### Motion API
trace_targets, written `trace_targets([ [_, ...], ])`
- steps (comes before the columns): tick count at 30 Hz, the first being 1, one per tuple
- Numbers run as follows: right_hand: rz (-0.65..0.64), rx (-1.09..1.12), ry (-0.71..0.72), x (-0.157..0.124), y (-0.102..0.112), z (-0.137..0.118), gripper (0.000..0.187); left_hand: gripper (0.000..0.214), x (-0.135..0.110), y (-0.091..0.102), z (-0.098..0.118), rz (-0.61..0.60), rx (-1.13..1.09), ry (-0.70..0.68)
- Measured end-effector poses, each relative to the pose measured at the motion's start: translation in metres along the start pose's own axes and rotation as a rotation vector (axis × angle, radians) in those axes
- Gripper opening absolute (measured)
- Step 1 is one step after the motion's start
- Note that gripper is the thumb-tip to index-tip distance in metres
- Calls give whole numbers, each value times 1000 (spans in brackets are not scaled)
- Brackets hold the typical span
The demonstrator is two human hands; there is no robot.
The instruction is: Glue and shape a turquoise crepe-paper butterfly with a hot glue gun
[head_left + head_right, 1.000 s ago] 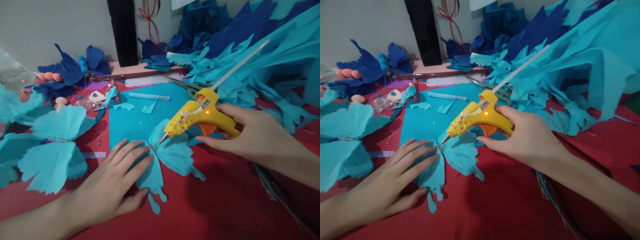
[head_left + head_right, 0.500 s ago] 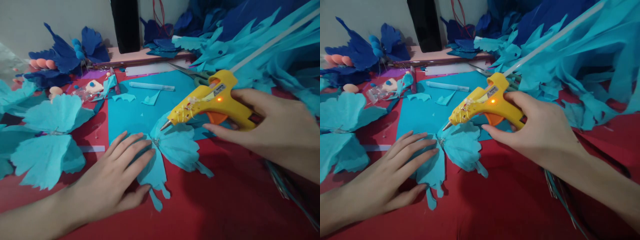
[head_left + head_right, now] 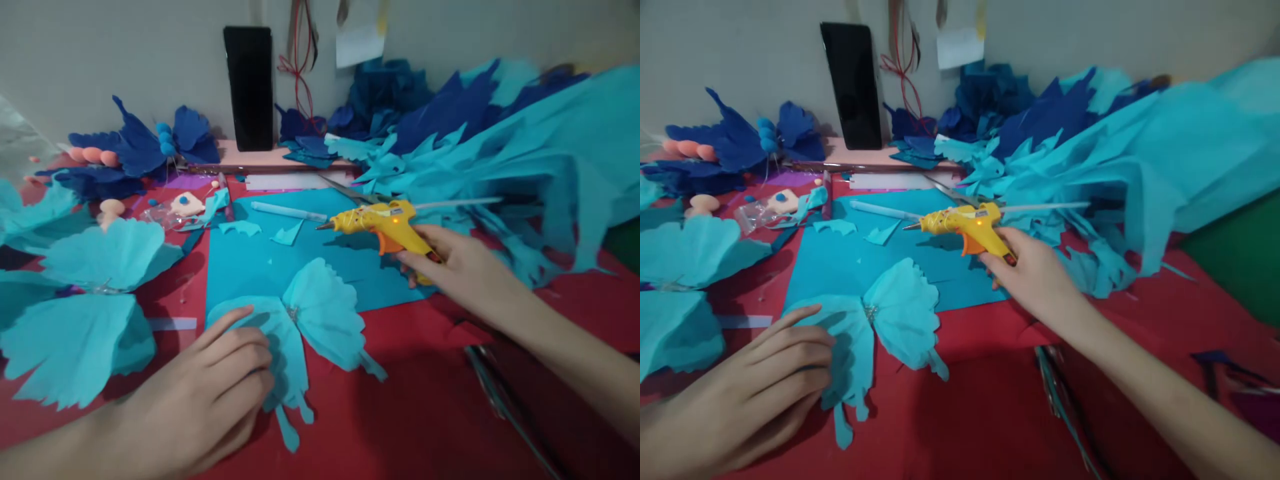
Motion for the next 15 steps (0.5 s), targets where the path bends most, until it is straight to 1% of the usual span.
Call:
trace_targets([
  [5, -30, -200, 63, 11, 1, -15, 28, 30, 4, 6, 2, 45, 37, -23],
  [9, -76, -331, 68, 28, -6, -30, 17, 30, 6, 8, 3, 79, 74, 46],
  [12, -113, -418, 50, 45, -13, -40, 19, 31, 5, 8, 3, 115, 80, 79],
  [15, -130, -503, 4, 59, -20, -49, 27, 32, 4, 8, 4, 127, 99, 96],
])
Point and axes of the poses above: each hand's wrist, its own x-axis towards the middle knuckle, its own y-axis out of the back of the hand, z = x × y, the point moved 1 cm from there along x, towards the middle knuckle, and after that the axes turned 14 degrees about y, right-handed, at the moved point
